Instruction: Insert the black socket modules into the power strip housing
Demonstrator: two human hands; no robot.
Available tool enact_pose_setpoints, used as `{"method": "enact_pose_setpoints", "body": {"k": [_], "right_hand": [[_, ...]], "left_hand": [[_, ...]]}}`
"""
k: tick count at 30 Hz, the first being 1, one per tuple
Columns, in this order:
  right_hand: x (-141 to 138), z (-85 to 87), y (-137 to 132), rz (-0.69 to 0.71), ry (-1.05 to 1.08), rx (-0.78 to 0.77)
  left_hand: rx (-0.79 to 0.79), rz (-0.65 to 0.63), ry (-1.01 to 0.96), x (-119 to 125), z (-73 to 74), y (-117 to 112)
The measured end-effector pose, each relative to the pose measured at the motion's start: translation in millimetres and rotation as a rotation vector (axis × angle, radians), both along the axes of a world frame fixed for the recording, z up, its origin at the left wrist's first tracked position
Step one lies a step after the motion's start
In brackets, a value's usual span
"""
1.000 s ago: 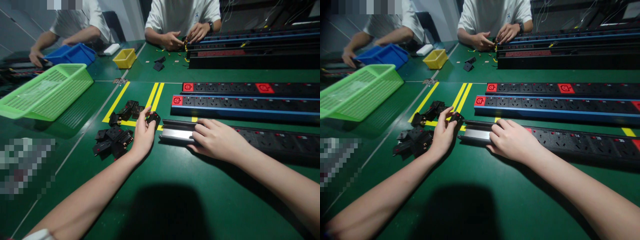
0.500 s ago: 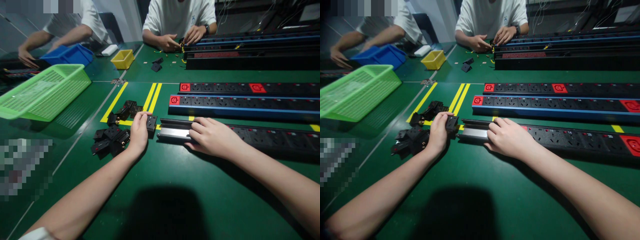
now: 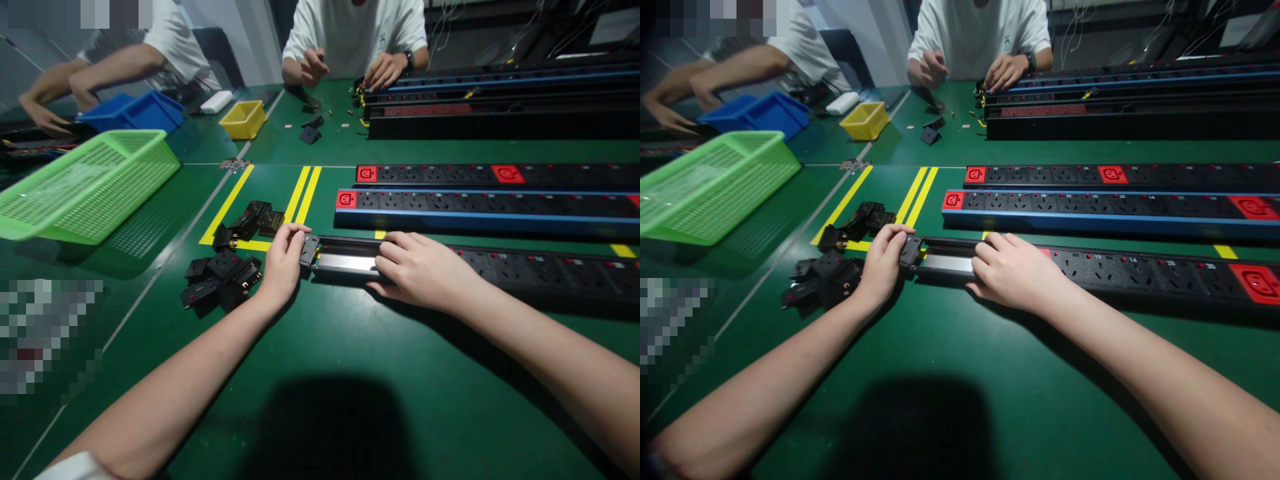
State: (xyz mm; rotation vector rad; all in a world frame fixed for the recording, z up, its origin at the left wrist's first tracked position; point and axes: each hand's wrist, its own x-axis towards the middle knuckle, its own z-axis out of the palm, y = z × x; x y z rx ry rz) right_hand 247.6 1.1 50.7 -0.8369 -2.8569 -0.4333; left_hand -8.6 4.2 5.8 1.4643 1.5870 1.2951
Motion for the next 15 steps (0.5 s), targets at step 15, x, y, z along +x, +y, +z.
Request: {"method": "enact_pose_setpoints", "body": {"k": [15], "right_hand": [[-0.7, 0.7, 0.0, -0.001, 0.016, -0.02]], "left_hand": [[0.023, 0.047, 0.152, 7.7, 1.9, -13.8]]}}
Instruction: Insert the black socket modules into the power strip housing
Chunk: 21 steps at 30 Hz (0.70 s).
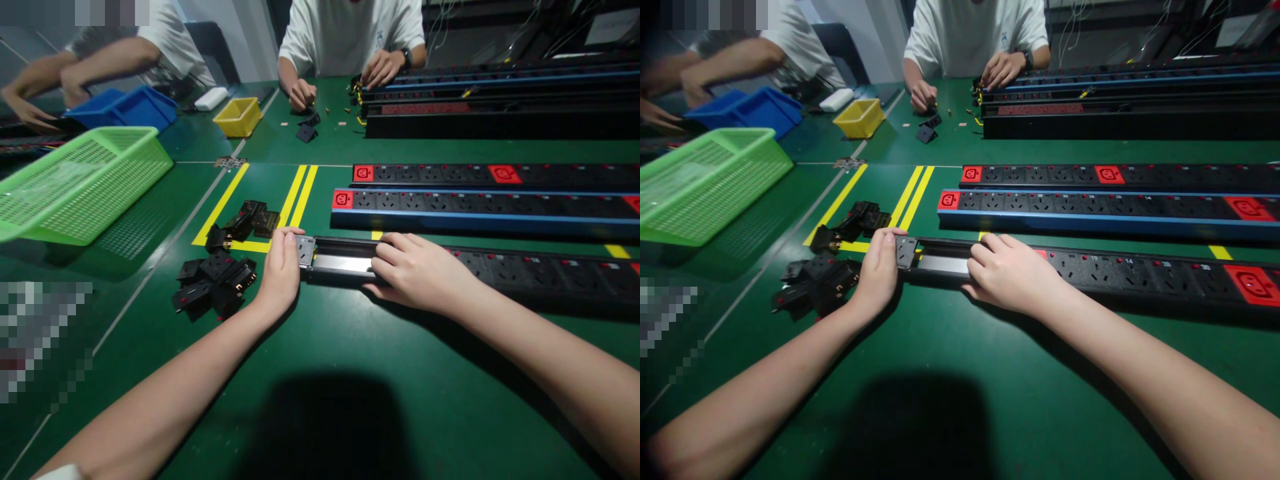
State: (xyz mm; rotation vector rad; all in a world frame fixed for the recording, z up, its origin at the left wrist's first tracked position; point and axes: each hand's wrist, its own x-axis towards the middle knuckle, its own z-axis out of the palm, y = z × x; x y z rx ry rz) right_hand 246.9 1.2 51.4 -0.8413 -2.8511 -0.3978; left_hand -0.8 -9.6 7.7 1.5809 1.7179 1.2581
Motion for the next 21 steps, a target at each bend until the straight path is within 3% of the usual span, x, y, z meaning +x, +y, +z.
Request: {"method": "enact_pose_setpoints", "body": {"k": [5, 17, 21], "right_hand": [[-0.2, 0.3, -0.1, -0.003, 0.0, -0.002], [0.3, 0.1, 0.3, -0.007, -0.005, -0.028], [-0.3, -0.2, 0.0, -0.006, -0.002, -0.029]], "left_hand": [[-0.036, -0.107, 0.005, 0.6, -3.7, 1.0], [-0.11, -0.102, 0.165, -3.6, -1.8, 1.1], [-0.084, -0.182, 0.218, -0.6, -0.8, -1.3]]}}
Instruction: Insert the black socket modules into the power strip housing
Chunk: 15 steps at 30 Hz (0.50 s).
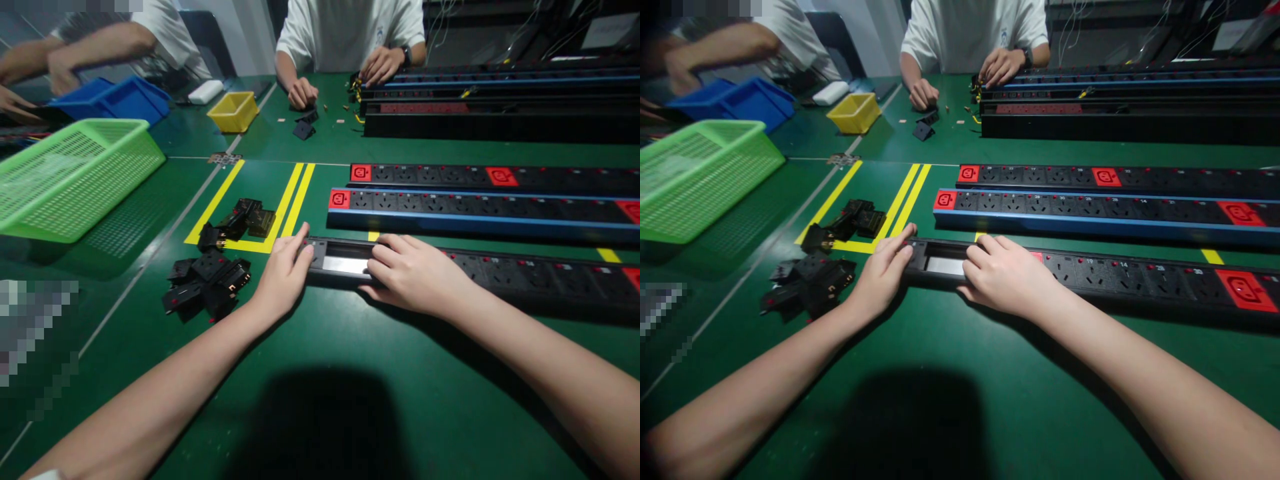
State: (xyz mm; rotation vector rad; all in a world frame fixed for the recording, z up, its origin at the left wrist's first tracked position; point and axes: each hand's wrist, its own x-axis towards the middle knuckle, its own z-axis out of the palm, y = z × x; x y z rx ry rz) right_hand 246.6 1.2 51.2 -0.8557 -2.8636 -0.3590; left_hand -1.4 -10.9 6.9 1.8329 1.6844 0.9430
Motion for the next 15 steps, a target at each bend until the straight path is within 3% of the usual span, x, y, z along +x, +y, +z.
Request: {"method": "enact_pose_setpoints", "body": {"k": [5, 11, 15], "right_hand": [[1.0, -0.3, 0.4, 0.006, 0.008, 0.009], [1.3, 1.2, 1.1, 0.013, -0.003, 0.007], [1.8, 3.7, 0.1, 0.015, 0.03, 0.006]], "left_hand": [[0.025, -0.09, 0.035, 4.7, 1.2, -2.6], [0.047, -0.02, 0.131, 6.2, 2.4, -4.2], [0.006, -0.019, 0.059, 7.0, 4.4, -6.2]]}}
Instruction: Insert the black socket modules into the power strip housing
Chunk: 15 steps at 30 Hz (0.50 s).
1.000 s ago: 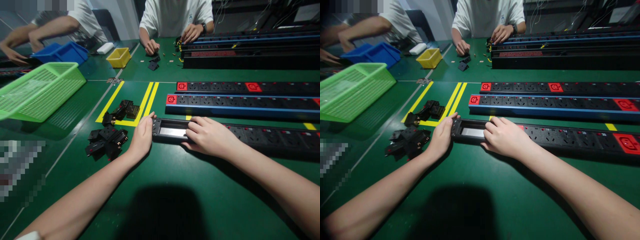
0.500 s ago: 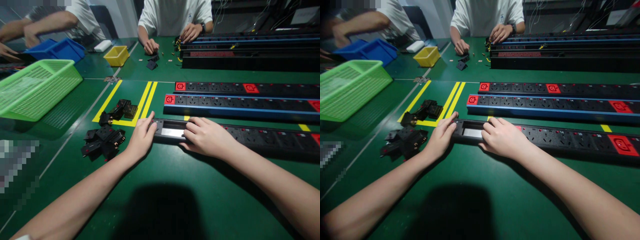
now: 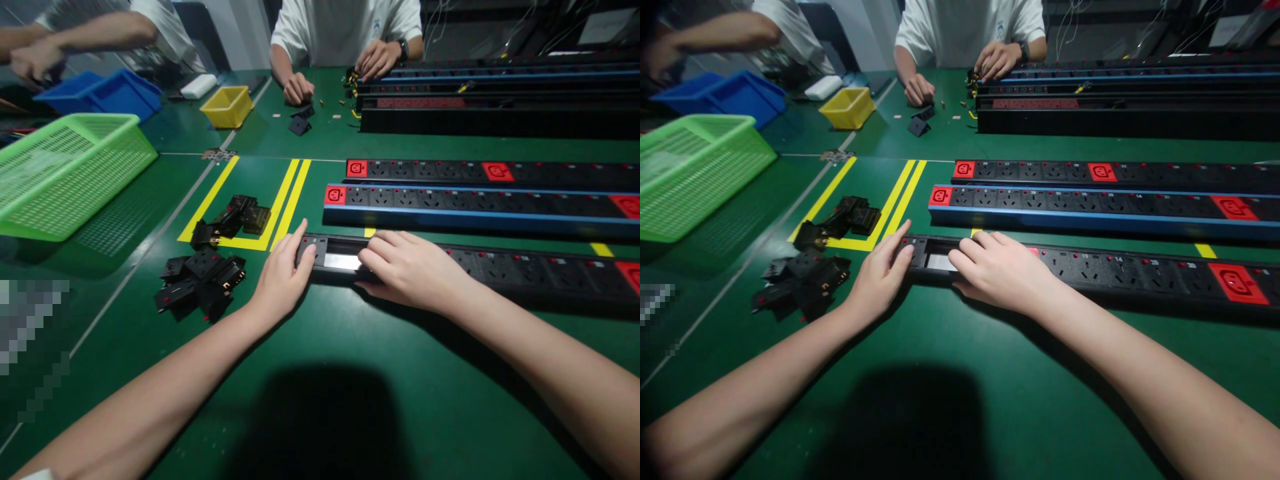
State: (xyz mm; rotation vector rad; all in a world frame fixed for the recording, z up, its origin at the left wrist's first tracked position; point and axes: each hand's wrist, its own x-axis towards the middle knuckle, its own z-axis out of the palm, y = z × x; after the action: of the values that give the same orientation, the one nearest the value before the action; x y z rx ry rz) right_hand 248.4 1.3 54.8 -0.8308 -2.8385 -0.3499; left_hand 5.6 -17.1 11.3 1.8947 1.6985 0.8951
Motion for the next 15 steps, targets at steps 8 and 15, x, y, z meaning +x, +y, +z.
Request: {"method": "enact_pose_setpoints", "body": {"k": [8, 15], "right_hand": [[4.8, -2.3, 1.2, -0.006, 0.189, -0.078], [5.9, -0.9, 2.6, -0.011, 0.252, -0.127]], "left_hand": [[-0.025, 0.054, -0.343, -1.6, -7.8, 3.9], [-0.015, -0.043, -0.36, 4.2, -0.2, 1.3]]}}
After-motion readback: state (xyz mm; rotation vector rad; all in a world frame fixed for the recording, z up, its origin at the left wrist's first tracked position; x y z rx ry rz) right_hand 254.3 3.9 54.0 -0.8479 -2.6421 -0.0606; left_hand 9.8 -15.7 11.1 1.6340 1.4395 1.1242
